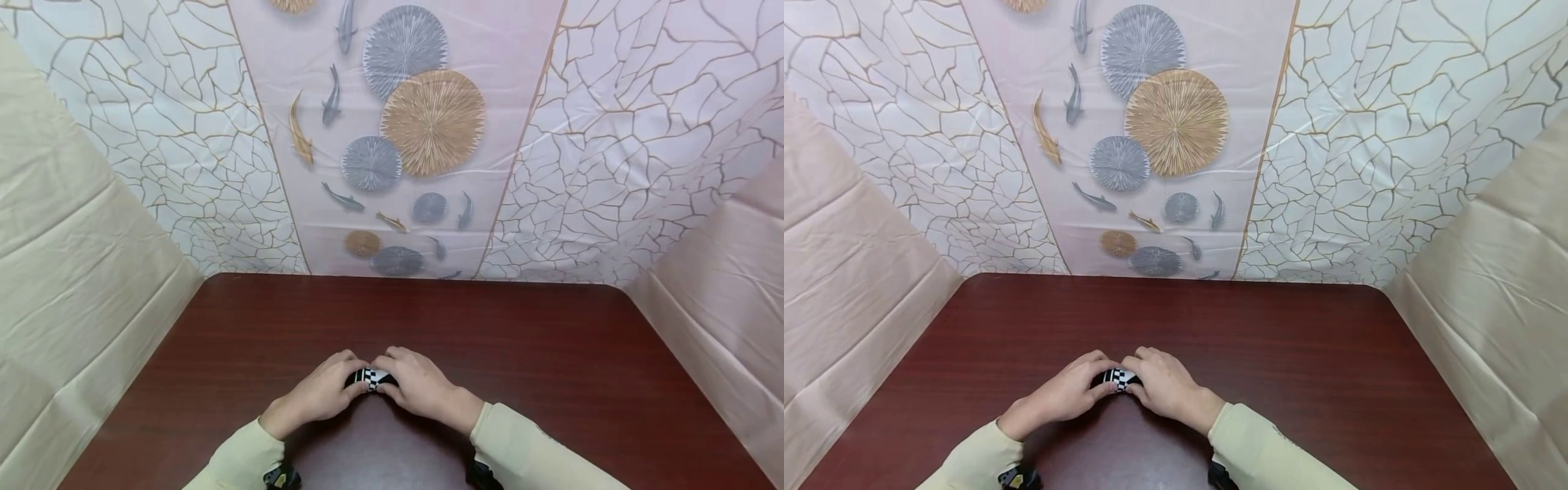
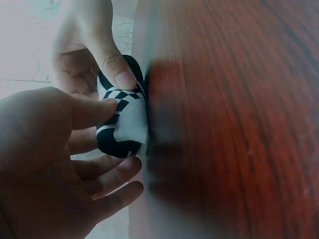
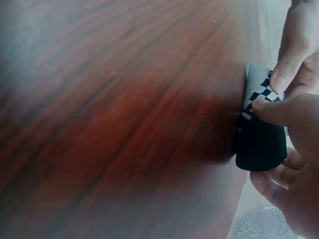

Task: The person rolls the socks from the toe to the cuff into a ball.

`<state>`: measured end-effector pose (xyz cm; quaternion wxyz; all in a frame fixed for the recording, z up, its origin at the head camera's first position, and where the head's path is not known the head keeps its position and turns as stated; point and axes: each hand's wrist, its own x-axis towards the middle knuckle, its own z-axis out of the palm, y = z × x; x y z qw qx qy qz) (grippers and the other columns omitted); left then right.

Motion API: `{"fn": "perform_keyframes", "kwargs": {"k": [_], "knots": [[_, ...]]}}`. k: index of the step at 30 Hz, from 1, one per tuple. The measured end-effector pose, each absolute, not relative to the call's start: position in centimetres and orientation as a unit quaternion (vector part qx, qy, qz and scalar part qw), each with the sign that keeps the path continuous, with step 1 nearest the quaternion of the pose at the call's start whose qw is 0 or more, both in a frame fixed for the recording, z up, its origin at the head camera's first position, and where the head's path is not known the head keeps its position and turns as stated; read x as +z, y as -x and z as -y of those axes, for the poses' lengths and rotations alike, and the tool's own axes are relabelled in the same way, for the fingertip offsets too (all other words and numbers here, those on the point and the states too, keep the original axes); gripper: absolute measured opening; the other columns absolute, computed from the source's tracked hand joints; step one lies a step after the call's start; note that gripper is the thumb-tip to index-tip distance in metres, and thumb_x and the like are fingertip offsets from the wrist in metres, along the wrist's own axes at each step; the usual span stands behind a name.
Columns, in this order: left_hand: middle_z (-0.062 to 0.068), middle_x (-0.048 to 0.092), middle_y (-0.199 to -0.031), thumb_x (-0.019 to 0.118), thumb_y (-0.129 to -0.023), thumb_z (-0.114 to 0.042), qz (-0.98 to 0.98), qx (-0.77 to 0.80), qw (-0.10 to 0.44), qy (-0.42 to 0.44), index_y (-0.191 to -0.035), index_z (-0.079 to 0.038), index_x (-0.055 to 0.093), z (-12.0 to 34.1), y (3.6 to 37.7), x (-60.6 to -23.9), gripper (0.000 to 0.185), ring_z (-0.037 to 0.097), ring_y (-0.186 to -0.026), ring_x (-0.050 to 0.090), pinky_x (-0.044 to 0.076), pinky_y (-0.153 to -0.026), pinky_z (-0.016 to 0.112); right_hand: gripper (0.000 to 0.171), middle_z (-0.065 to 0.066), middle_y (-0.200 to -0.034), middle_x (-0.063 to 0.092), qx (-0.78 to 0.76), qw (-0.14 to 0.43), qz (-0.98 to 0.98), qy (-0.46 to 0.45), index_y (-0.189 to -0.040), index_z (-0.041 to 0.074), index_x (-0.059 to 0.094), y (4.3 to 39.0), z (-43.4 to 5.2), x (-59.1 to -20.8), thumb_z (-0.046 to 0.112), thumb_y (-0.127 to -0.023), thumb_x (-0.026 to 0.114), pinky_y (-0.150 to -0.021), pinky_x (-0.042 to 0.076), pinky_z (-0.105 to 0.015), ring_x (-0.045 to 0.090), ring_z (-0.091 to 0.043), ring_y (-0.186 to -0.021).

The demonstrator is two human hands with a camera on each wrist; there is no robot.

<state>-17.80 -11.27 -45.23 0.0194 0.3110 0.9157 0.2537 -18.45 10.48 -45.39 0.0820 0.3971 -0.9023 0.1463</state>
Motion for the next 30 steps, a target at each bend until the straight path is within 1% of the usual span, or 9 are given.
{"fn": "perform_keyframes", "kwargs": {"k": [4,8,11,17,20,26,30], "knots": [[-0.005,0.055,-0.105,0.074,-0.092,-0.02,-0.919,0.253,0.018,-0.302,-0.124,-0.008,0.068,11.2,17.8,-45.4,0.034,0.011,-0.092,0.053,0.047,-0.08,0.031,0.025,0.003,-0.097,0.061,0.169,0.062,0.903,-0.391,-0.116,0.015,0.07,18.5,-10.5,-45.1,0.021,-0.092,0.075,-0.075,0.051,-0.03,0.057,-0.011,-0.084],[-0.005,0.057,-0.104,0.081,-0.085,-0.016,-0.917,0.259,-0.003,-0.303,-0.121,-0.009,0.067,11.1,17.8,-45.8,0.039,0.01,-0.091,0.054,0.048,-0.08,0.032,0.025,0.002,-0.098,0.064,0.197,0.04,0.903,-0.381,-0.117,0.013,0.071,18.6,-10.5,-45.0,0.02,-0.093,0.074,-0.078,0.052,-0.031,0.06,-0.012,-0.086],[-0.005,0.059,-0.104,0.083,-0.083,-0.013,-0.914,0.264,-0.02,-0.307,-0.118,-0.009,0.066,11.1,17.8,-46.1,0.04,0.011,-0.09,0.055,0.048,-0.08,0.032,0.025,0.0,-0.099,0.065,0.206,0.03,0.903,-0.377,-0.118,0.011,0.071,18.6,-10.5,-45.0,0.02,-0.094,0.072,-0.079,0.052,-0.031,0.061,-0.013,-0.086],[-0.005,0.061,-0.102,0.083,-0.082,-0.012,-0.91,0.267,-0.035,-0.315,-0.115,-0.01,0.066,11.1,18.1,-46.3,0.037,0.011,-0.09,0.055,0.048,-0.079,0.032,0.029,0.0,-0.103,0.066,0.212,0.008,0.908,-0.361,-0.124,0.011,0.07,18.6,-10.5,-45.0,0.022,-0.097,0.069,-0.078,0.051,-0.032,0.06,-0.011,-0.087],[-0.005,0.063,-0.103,0.082,-0.083,-0.011,-0.909,0.272,-0.034,-0.315,-0.115,-0.011,0.065,11.0,18.2,-46.3,0.037,0.012,-0.091,0.055,0.048,-0.08,0.033,0.029,0.0,-0.102,0.066,0.212,0.004,0.91,-0.356,-0.125,0.01,0.069,18.6,-10.5,-45.1,0.023,-0.098,0.067,-0.077,0.051,-0.032,0.059,-0.009,-0.086],[-0.005,0.064,-0.101,0.081,-0.084,-0.011,-0.907,0.281,-0.035,-0.312,-0.113,-0.014,0.064,11.1,18.4,-46.4,0.034,0.012,-0.09,0.057,0.046,-0.078,0.034,0.026,0.004,-0.094,0.06,0.202,0.018,0.911,-0.36,-0.122,0.011,0.068,18.5,-10.6,-45.3,0.024,-0.1,0.064,-0.072,0.049,-0.029,0.053,-0.007,-0.077],[-0.005,0.067,-0.103,0.079,-0.087,-0.015,-0.91,0.266,-0.034,-0.316,-0.114,-0.014,0.065,11.3,18.6,-46.4,0.03,0.013,-0.089,0.058,0.045,-0.079,0.038,0.03,0.003,-0.095,0.058,0.186,0.035,0.911,-0.365,-0.122,0.012,0.069,18.6,-10.7,-45.3,0.029,-0.098,0.067,-0.072,0.048,-0.028,0.051,-0.008,-0.079]]}}
